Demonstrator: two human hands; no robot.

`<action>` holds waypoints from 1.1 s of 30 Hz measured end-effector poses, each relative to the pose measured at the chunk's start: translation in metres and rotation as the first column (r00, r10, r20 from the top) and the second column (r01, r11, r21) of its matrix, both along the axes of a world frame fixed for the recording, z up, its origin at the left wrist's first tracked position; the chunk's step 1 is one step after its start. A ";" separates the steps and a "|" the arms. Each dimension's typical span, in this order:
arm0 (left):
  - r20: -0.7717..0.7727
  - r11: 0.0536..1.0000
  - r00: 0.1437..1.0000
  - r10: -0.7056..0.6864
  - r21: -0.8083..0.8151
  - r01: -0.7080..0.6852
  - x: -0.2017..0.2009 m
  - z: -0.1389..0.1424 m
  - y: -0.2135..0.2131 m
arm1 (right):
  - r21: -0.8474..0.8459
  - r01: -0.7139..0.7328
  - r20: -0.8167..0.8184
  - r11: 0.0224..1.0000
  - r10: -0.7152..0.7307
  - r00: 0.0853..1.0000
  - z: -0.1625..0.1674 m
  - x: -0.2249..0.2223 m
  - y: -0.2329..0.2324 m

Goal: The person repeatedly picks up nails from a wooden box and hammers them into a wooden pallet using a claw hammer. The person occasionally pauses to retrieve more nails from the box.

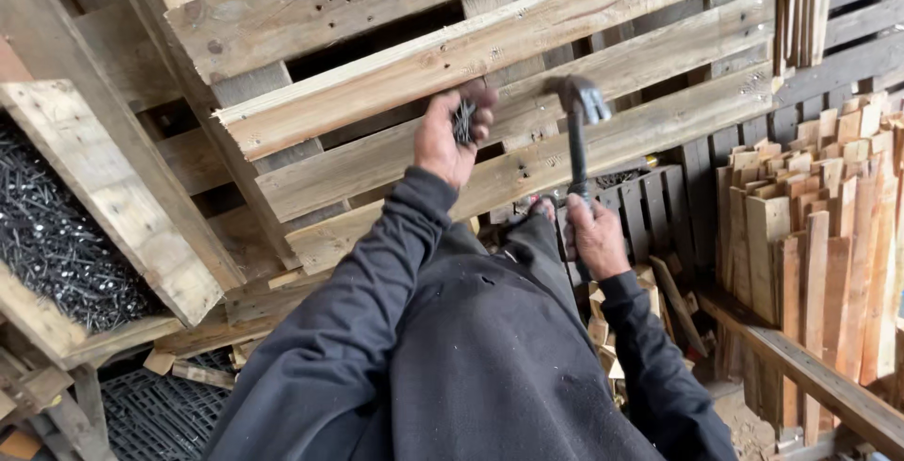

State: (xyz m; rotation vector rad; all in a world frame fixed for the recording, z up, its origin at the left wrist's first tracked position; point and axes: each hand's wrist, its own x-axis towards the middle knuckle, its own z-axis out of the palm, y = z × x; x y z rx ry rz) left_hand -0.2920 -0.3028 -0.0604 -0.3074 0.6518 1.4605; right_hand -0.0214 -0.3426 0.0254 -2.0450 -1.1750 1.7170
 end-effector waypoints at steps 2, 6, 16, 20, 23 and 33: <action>0.044 0.998 0.997 -0.063 -0.013 0.063 0.009 0.006 -0.022 | 0.020 0.002 -0.004 1.000 -0.002 1.000 0.010 0.010 0.006; 0.021 0.987 0.987 -0.160 -0.017 0.161 0.036 0.019 -0.065 | 0.177 -0.020 -0.152 0.984 0.047 0.987 0.030 0.042 -0.007; 0.009 0.992 0.997 -0.073 0.103 0.072 0.135 0.011 -0.117 | -0.036 -0.151 -0.019 0.988 0.150 0.988 -0.006 0.106 -0.041; -0.011 0.986 1.000 0.007 0.167 -0.005 0.167 -0.004 -0.125 | 0.108 -0.211 -0.193 0.972 0.228 0.954 0.008 0.131 -0.052; -0.044 0.990 0.998 0.038 0.140 -0.031 0.176 -0.008 -0.133 | 0.150 -0.172 -0.272 0.974 0.208 0.940 0.007 0.135 -0.059; -0.152 0.992 0.981 0.121 0.041 -0.116 0.170 -0.009 -0.161 | -0.007 -0.270 -0.085 0.963 0.268 0.960 -0.010 0.128 -0.053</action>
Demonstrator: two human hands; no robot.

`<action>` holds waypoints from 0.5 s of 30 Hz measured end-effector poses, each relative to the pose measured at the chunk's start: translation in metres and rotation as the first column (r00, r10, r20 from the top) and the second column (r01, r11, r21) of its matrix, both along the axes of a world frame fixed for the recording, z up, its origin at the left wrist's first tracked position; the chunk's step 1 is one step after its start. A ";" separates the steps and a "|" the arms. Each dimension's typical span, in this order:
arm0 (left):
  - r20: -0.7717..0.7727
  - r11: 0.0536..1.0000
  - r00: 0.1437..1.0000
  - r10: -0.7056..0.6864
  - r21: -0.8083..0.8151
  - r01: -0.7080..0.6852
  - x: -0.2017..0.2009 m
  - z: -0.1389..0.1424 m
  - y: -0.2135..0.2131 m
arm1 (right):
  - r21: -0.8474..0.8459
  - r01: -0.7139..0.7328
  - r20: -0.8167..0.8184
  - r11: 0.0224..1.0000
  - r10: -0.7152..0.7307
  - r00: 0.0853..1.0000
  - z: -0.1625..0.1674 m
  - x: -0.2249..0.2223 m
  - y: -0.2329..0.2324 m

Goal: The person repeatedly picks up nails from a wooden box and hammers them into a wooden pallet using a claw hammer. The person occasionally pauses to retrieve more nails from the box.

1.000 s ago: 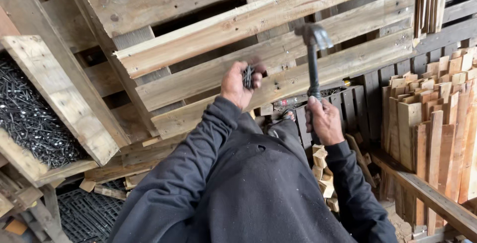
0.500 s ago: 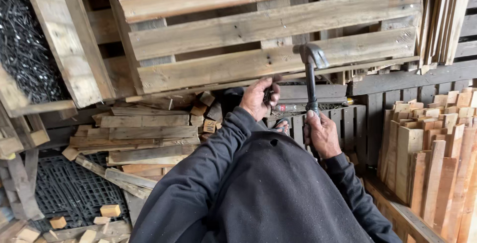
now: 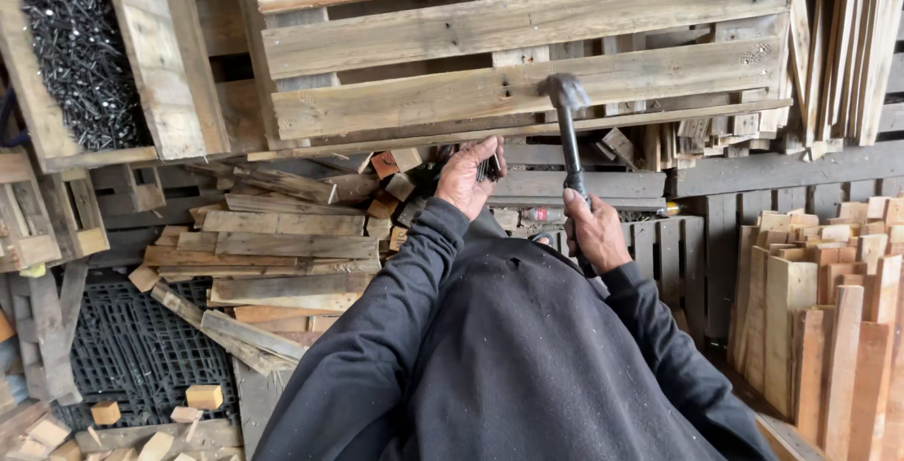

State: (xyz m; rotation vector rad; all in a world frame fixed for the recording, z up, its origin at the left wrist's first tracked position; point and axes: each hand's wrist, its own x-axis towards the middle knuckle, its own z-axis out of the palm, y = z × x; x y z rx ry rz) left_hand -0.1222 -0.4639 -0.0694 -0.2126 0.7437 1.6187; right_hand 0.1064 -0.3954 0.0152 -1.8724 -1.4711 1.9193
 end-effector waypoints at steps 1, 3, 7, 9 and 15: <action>-0.018 1.000 1.000 0.017 0.020 -0.017 -0.003 0.000 0.003 | -0.008 0.023 -0.018 1.000 -0.023 1.000 0.004 0.001 -0.004; 0.001 1.000 1.000 0.011 -0.008 -0.011 -0.011 0.000 0.010 | 0.015 0.042 -0.116 0.999 -0.040 0.992 0.009 0.002 -0.010; 0.027 0.999 0.999 -0.031 0.012 0.031 -0.025 0.005 0.026 | 0.084 0.018 -0.180 0.996 -0.002 0.984 -0.006 -0.003 -0.013; 0.026 0.999 0.998 -0.054 0.010 0.053 -0.031 0.011 0.031 | 0.071 0.003 -0.108 0.997 0.005 0.994 -0.020 -0.006 -0.009; 0.017 0.993 0.993 -0.121 0.012 0.120 -0.055 0.034 0.040 | 0.028 0.003 -0.028 1.000 -0.003 1.000 -0.039 -0.002 -0.007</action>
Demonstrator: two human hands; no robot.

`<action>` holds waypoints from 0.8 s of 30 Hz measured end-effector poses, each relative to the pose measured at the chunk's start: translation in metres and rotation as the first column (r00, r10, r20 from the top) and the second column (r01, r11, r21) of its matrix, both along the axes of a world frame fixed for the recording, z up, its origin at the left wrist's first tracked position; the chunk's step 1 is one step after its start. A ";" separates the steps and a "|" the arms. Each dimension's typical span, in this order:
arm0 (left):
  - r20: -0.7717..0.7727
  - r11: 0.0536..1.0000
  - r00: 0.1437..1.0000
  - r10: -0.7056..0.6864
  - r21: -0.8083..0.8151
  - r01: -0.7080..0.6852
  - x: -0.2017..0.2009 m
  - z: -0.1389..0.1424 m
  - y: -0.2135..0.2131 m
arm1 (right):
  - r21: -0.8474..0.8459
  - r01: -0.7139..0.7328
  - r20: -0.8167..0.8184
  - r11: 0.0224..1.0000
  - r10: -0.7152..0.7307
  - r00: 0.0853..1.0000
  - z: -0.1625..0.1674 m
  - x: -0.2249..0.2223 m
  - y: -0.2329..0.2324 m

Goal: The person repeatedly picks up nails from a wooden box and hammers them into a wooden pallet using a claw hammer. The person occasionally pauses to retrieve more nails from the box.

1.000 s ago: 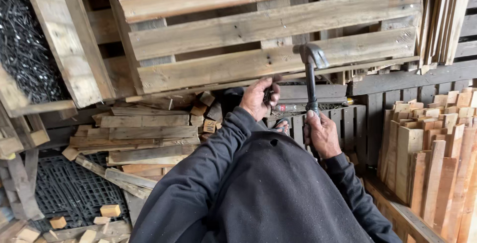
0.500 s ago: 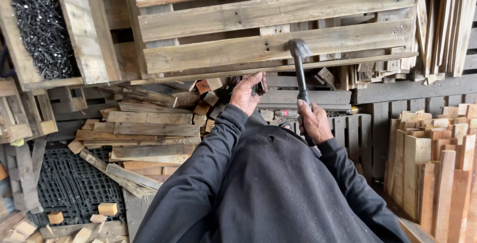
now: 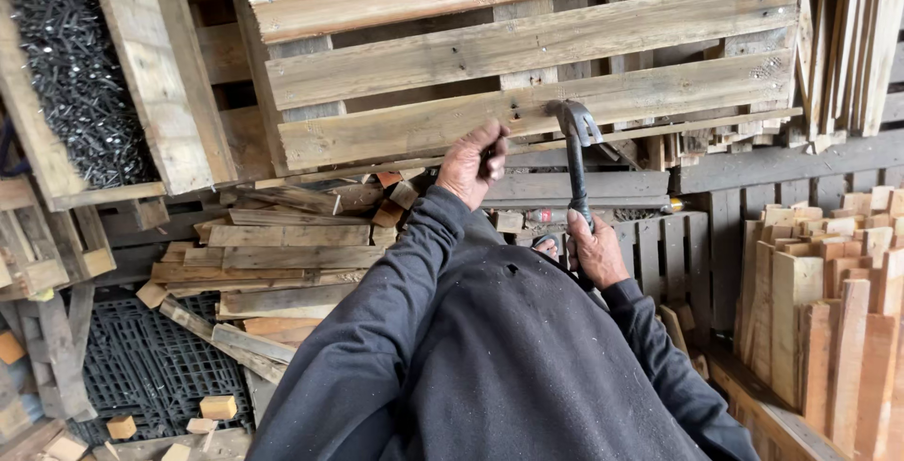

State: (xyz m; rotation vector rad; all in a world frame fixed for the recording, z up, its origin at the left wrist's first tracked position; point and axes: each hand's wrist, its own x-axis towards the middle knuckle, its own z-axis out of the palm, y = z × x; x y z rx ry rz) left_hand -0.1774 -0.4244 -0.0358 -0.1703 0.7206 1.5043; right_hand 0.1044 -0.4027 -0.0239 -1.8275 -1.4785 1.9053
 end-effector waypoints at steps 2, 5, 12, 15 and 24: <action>-0.052 0.999 0.998 -0.022 0.023 0.023 -0.009 0.004 0.005 | 0.010 0.014 -0.010 1.000 -0.014 1.000 0.003 0.004 -0.006; -0.177 0.996 0.983 -0.046 0.073 0.059 -0.024 0.001 0.016 | 0.043 0.003 0.040 0.999 -0.004 0.999 0.009 0.006 -0.015; -0.524 0.996 0.851 -0.029 0.060 0.071 -0.033 -0.034 0.052 | 0.019 0.066 -0.022 0.998 -0.065 0.998 0.019 0.002 -0.025; -0.781 0.995 0.623 0.042 0.090 0.045 -0.028 -0.047 0.068 | 0.054 0.122 -0.115 0.991 -0.115 0.987 0.024 0.002 -0.025; -0.995 0.995 0.081 0.052 0.058 0.076 -0.010 -0.052 0.069 | 0.027 0.062 0.055 0.998 -0.063 0.996 0.059 -0.026 0.001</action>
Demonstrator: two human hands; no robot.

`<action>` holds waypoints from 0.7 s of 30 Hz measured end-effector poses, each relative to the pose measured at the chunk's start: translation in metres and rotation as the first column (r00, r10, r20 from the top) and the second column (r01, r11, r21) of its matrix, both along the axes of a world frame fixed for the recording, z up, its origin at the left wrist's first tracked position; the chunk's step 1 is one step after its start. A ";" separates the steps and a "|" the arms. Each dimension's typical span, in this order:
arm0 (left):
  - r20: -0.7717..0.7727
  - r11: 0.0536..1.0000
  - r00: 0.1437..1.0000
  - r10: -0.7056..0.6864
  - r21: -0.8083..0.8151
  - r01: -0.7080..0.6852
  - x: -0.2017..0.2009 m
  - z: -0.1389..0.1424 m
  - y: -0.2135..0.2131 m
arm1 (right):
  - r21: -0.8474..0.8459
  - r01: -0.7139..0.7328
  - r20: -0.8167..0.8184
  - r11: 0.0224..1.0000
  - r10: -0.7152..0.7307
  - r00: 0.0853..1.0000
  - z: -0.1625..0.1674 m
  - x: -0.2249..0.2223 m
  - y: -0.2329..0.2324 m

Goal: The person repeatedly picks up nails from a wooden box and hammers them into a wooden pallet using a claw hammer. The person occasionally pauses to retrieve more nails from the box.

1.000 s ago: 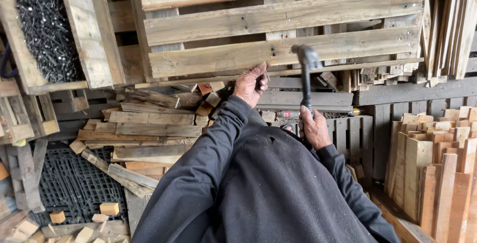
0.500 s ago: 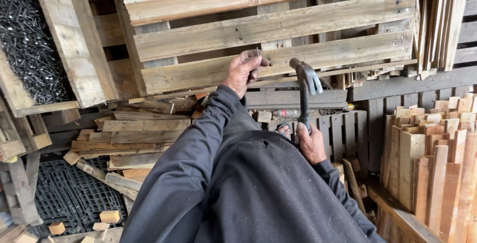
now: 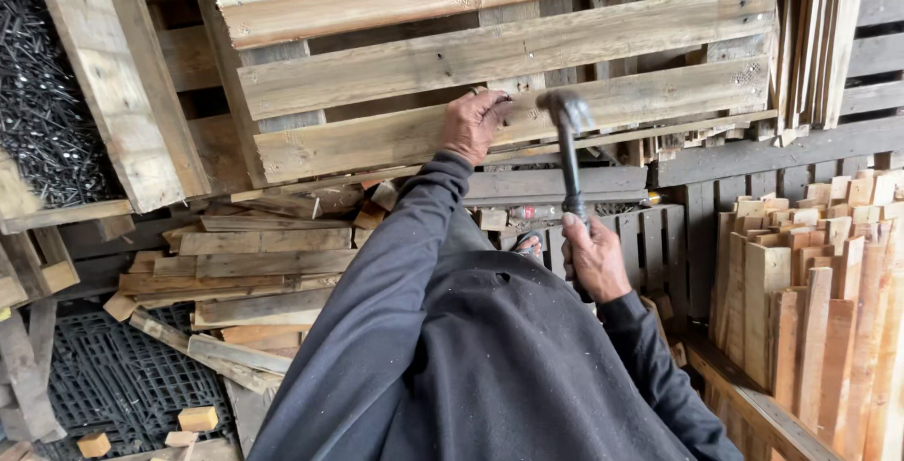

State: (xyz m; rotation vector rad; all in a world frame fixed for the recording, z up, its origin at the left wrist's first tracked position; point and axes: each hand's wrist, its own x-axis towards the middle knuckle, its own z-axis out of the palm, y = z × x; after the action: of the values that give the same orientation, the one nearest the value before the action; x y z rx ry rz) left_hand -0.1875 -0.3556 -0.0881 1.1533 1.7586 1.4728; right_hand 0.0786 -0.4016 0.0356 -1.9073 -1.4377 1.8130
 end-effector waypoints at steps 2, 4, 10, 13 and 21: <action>-0.034 1.000 0.999 -0.006 0.016 0.006 0.000 0.002 -0.002 | 0.074 -0.003 -0.084 0.997 0.010 0.996 0.017 -0.001 0.002; -0.153 0.999 0.988 0.005 0.045 0.002 0.000 0.003 -0.002 | 0.189 0.018 -0.288 0.982 0.038 0.957 0.030 -0.001 0.002; -0.048 0.998 0.999 -0.005 -0.058 0.003 0.002 0.003 -0.001 | 0.200 -0.073 -0.279 0.977 0.128 0.952 0.029 -0.015 0.003; -0.146 0.997 0.988 -0.059 -0.061 0.051 0.002 0.000 0.000 | 0.069 -0.125 -0.028 0.990 0.127 0.991 0.035 -0.025 0.008; 0.098 0.909 0.904 0.416 -0.067 -0.411 -0.016 0.000 0.013 | 0.565 0.161 -0.705 0.809 0.373 0.603 0.084 -0.013 0.037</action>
State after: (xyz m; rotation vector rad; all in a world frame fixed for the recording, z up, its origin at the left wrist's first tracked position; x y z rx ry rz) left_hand -0.2036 -0.3422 -0.0881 0.6810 2.0321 1.6881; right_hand 0.0652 -0.3645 0.1197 -0.5424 -1.4848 1.6199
